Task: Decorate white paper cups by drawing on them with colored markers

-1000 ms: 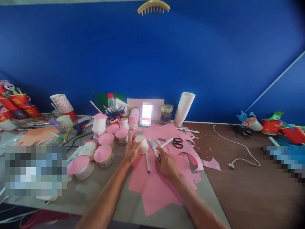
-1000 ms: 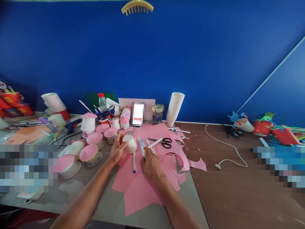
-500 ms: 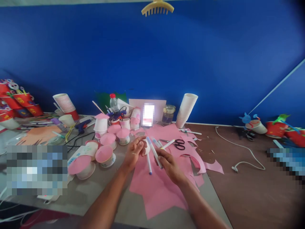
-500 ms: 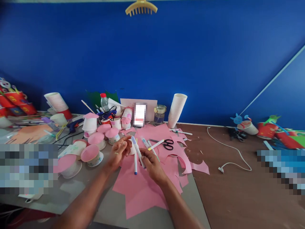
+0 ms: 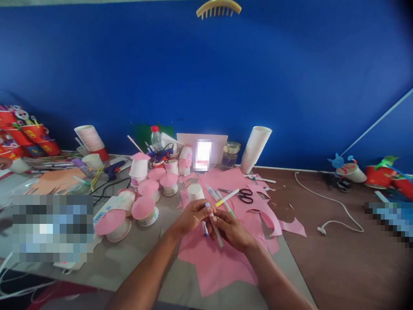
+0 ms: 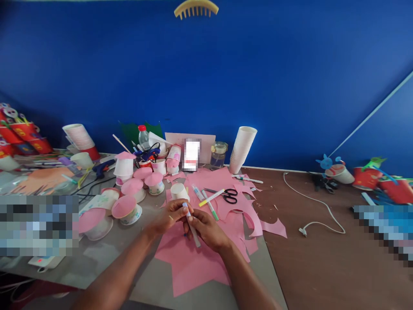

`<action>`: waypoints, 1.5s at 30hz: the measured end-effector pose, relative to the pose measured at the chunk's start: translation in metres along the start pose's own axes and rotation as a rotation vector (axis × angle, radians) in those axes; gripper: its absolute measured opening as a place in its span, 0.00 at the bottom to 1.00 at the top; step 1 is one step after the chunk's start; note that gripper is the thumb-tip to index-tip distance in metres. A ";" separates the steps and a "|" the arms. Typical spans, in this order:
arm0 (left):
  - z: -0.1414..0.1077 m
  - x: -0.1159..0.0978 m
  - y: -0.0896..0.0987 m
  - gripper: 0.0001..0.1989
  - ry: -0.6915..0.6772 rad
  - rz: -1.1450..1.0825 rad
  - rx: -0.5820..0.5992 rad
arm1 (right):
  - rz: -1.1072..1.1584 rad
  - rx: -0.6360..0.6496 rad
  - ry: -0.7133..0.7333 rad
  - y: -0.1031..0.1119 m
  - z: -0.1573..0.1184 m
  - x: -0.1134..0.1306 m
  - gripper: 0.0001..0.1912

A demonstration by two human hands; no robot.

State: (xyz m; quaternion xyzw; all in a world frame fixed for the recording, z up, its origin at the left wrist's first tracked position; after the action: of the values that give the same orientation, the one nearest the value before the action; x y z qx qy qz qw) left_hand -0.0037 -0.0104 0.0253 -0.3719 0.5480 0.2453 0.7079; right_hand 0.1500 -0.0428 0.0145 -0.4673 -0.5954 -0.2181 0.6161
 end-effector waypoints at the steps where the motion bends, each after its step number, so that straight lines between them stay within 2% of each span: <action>1: 0.000 0.000 -0.002 0.20 -0.003 0.035 -0.003 | -0.002 -0.008 -0.003 0.000 0.001 -0.001 0.20; 4: 0.002 -0.002 -0.004 0.22 -0.100 0.164 -0.121 | 0.045 -0.042 -0.015 -0.001 0.003 -0.004 0.22; 6: 0.002 -0.003 -0.004 0.22 -0.142 0.196 -0.150 | 0.108 -0.022 -0.039 -0.002 0.005 -0.006 0.22; 14: -0.004 -0.006 -0.001 0.21 -0.190 0.075 -0.107 | 0.353 0.178 -0.136 -0.010 0.008 -0.004 0.22; 17: -0.004 -0.006 -0.002 0.21 -0.194 0.047 -0.089 | 0.357 0.251 -0.176 -0.010 0.007 -0.003 0.23; 19: -0.003 -0.003 0.000 0.21 -0.208 0.047 -0.099 | 0.251 0.188 -0.141 -0.012 0.008 -0.003 0.24; 23: 0.000 0.003 0.006 0.20 -0.284 0.057 -0.219 | -0.130 -0.217 0.086 -0.018 0.009 0.000 0.25; 25: 0.000 0.006 0.008 0.20 -0.300 0.068 -0.261 | -0.225 -0.315 0.142 -0.020 0.009 0.001 0.25; 26: 0.000 0.006 0.007 0.20 -0.299 0.067 -0.263 | -0.212 -0.283 0.123 -0.019 0.009 0.002 0.26; 30: -0.002 0.002 0.000 0.22 -0.250 0.044 -0.193 | 0.061 0.089 -0.103 -0.013 0.008 0.003 0.27; 31: -0.002 0.002 -0.002 0.22 -0.238 0.039 -0.187 | 0.099 0.131 -0.130 -0.012 0.007 0.004 0.28; 33: -0.002 0.000 -0.003 0.22 -0.234 0.032 -0.201 | 0.059 0.060 -0.091 -0.012 0.008 0.005 0.27; 36: 0.000 0.001 0.000 0.22 -0.264 0.032 -0.262 | -0.105 -0.197 0.052 -0.017 0.009 0.008 0.27; 37: 0.000 0.001 0.001 0.22 -0.270 0.032 -0.267 | -0.120 -0.202 0.047 -0.019 0.009 0.009 0.27; 40: -0.001 0.000 0.002 0.21 -0.275 0.043 -0.228 | -0.075 -0.071 -0.035 -0.024 0.007 0.010 0.28; 43: -0.003 -0.002 0.001 0.21 -0.266 0.054 -0.180 | -0.039 -0.093 0.003 -0.022 0.005 0.012 0.27; 45: -0.004 -0.004 0.000 0.21 -0.262 0.041 -0.179 | 0.044 -0.021 -0.029 -0.022 0.004 0.012 0.28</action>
State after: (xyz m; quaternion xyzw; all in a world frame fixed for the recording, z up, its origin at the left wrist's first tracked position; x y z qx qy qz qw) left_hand -0.0070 -0.0136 0.0285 -0.3871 0.4345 0.3537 0.7323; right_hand 0.1319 -0.0463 0.0317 -0.4898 -0.5915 -0.2038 0.6072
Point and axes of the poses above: each hand's wrist, its own z-axis towards the middle knuckle, its own y-axis out of the back of the hand, x = y × z, the point moved 1 cm from there along z, towards the middle knuckle, and after that the axes turned 8 degrees about -y, right-handed, at the moved point
